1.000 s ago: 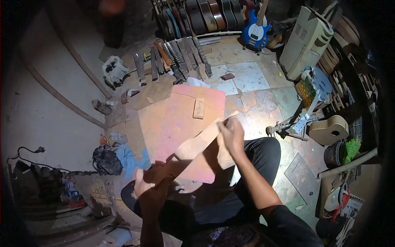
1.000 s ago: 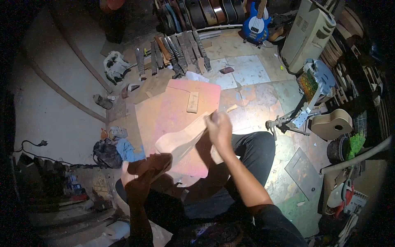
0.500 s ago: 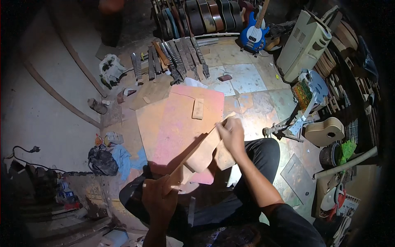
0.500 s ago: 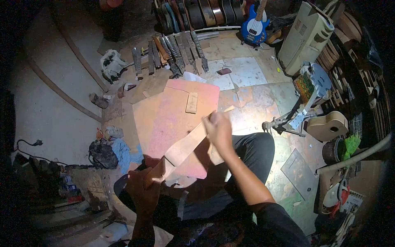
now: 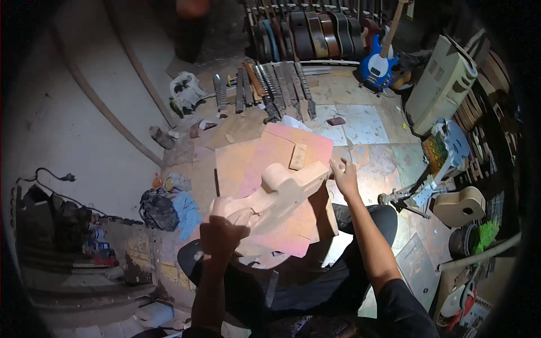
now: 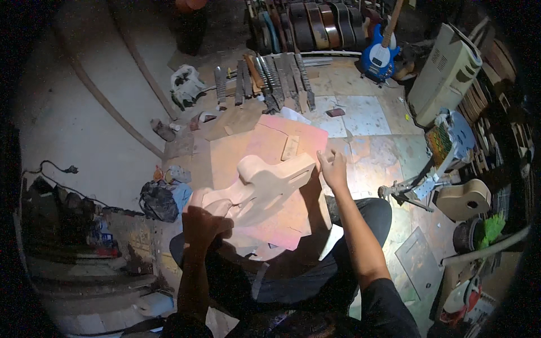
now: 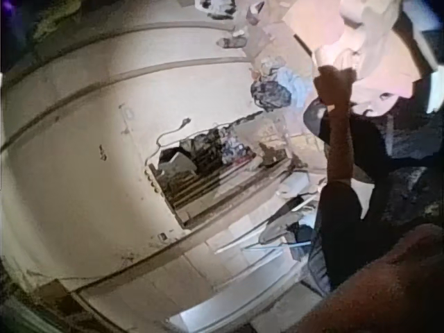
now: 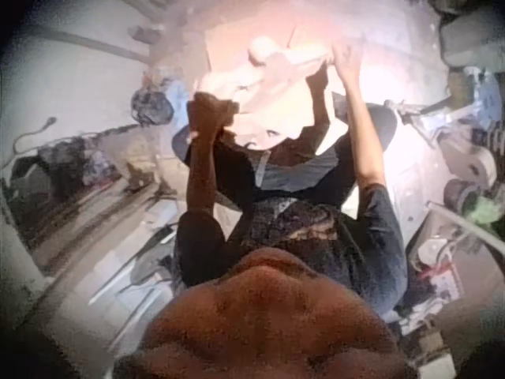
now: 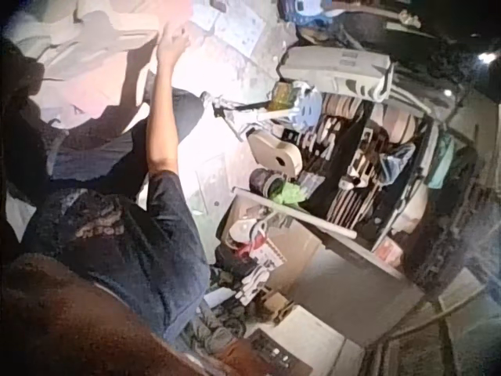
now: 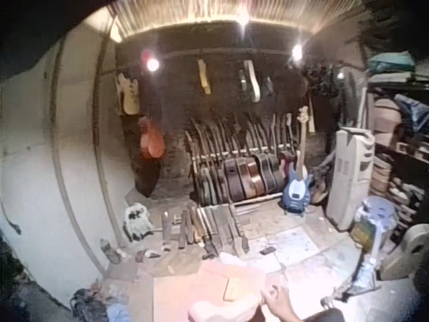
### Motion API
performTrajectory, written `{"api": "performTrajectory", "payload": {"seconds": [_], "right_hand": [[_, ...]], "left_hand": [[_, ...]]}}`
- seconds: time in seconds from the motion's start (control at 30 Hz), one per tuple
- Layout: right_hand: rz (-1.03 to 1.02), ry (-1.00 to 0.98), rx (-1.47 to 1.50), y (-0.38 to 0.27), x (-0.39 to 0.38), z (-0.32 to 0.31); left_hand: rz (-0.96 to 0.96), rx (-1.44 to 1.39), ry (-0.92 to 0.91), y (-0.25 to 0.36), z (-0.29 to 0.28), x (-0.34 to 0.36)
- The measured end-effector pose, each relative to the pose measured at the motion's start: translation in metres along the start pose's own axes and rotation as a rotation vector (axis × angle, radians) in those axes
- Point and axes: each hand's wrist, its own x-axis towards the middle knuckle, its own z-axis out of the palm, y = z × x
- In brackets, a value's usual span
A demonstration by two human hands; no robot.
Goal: The person sands the surface of a wooden guitar body piece by hand with a piece of sandpaper, then handles a neck piece and turns the body piece over to continue sanding.
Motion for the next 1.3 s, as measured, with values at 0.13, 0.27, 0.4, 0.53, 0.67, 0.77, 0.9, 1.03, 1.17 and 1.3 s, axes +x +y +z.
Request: {"api": "performTrajectory", "payload": {"seconds": [0.13,0.27,0.4,0.53,0.67,0.77,0.9,1.03,1.17,1.3], "right_hand": [[-0.428,-0.064,0.205,-0.094,-0.037,-0.026],[-0.614,-0.29,0.178,-0.127,-0.049,-0.031],[-0.618,-0.315,0.068,-0.118,-0.066,-0.019],[-0.6,-0.278,-0.016,-0.122,-0.078,-0.018],[-0.559,-0.284,-0.028,-0.124,-0.085,-0.02],[-0.541,-0.261,-0.1,-0.124,-0.085,-0.025],[-0.502,-0.249,-0.206,-0.131,-0.088,-0.031],[-0.45,-0.407,-0.252,-0.127,-0.079,-0.055],[-0.359,-0.684,-0.3,-0.132,-0.081,-0.076],[-0.382,-0.898,-0.13,-0.113,-0.104,-0.09]], "left_hand": [[0.402,-0.117,0.15,0.001,-0.011,0.02],[0.22,-0.365,0.205,0.011,-0.006,0.031],[0.272,-0.264,0.165,0.001,-0.005,0.039],[0.27,-0.314,0.162,-0.012,-0.002,0.043],[0.284,-0.395,0.15,-0.013,-0.009,0.048],[0.277,-0.333,0.179,-0.006,-0.006,0.052],[0.256,-0.119,0.34,-0.015,-0.007,0.055],[0.184,-0.459,0.487,-0.061,0.039,0.071],[-0.068,-1.323,0.498,-0.084,0.091,0.065],[0.047,-2.211,0.241,-0.111,0.142,0.05]]}}
